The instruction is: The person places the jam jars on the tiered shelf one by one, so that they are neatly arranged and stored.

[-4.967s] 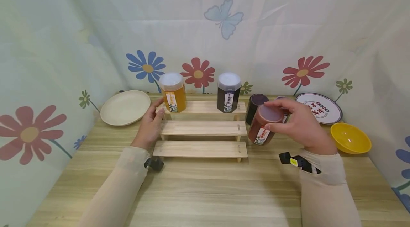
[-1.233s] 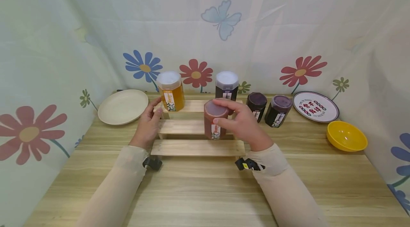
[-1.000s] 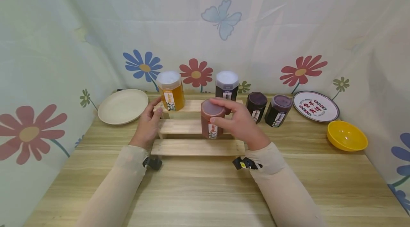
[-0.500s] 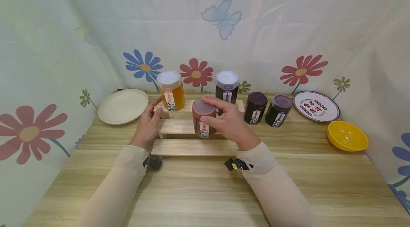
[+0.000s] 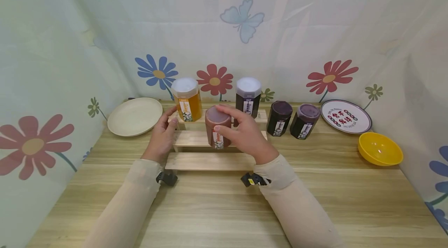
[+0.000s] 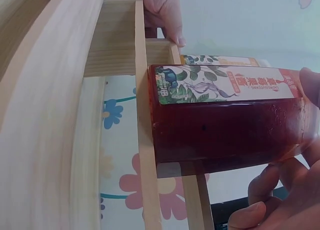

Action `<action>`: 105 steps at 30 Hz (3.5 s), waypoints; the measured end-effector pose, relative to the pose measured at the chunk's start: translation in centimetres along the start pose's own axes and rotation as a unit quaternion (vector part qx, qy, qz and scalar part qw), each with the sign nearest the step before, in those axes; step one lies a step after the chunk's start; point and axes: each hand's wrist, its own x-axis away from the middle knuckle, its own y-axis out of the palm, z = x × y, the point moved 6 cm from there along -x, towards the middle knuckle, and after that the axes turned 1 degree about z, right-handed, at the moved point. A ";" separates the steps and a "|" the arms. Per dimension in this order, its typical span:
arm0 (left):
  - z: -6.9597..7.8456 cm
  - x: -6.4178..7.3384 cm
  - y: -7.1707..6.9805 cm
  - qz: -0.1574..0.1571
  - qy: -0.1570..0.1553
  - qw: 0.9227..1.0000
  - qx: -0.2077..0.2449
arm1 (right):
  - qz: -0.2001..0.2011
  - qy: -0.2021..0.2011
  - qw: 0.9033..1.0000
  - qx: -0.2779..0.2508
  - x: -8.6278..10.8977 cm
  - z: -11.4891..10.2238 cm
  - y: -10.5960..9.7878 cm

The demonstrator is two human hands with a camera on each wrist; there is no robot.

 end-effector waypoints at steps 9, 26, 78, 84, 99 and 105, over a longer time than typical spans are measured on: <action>-0.1 -0.1 0.0 0.001 0.005 1.000 0.004 | -0.009 -0.006 1.000 -0.013 -0.1 0.1 0.4; -0.6 -0.3 0.1 -0.003 0.014 1.000 0.002 | 0.029 -0.029 0.996 0.074 1.0 -1.2 -0.5; -1.2 -0.7 0.0 -0.002 0.010 1.000 -0.006 | 0.135 0.189 0.950 0.209 2.4 7.2 -14.4; -3.2 -1.8 -0.1 0.005 0.026 1.000 -0.003 | 0.117 0.193 0.946 0.232 2.2 7.9 -14.3; -3.5 -1.7 -0.2 0.012 0.040 0.999 -0.020 | 0.128 0.182 0.947 0.231 1.8 9.1 -13.3; -3.5 -1.7 -0.2 0.012 0.040 0.999 -0.018 | 0.144 0.179 0.946 0.228 1.8 9.0 -13.2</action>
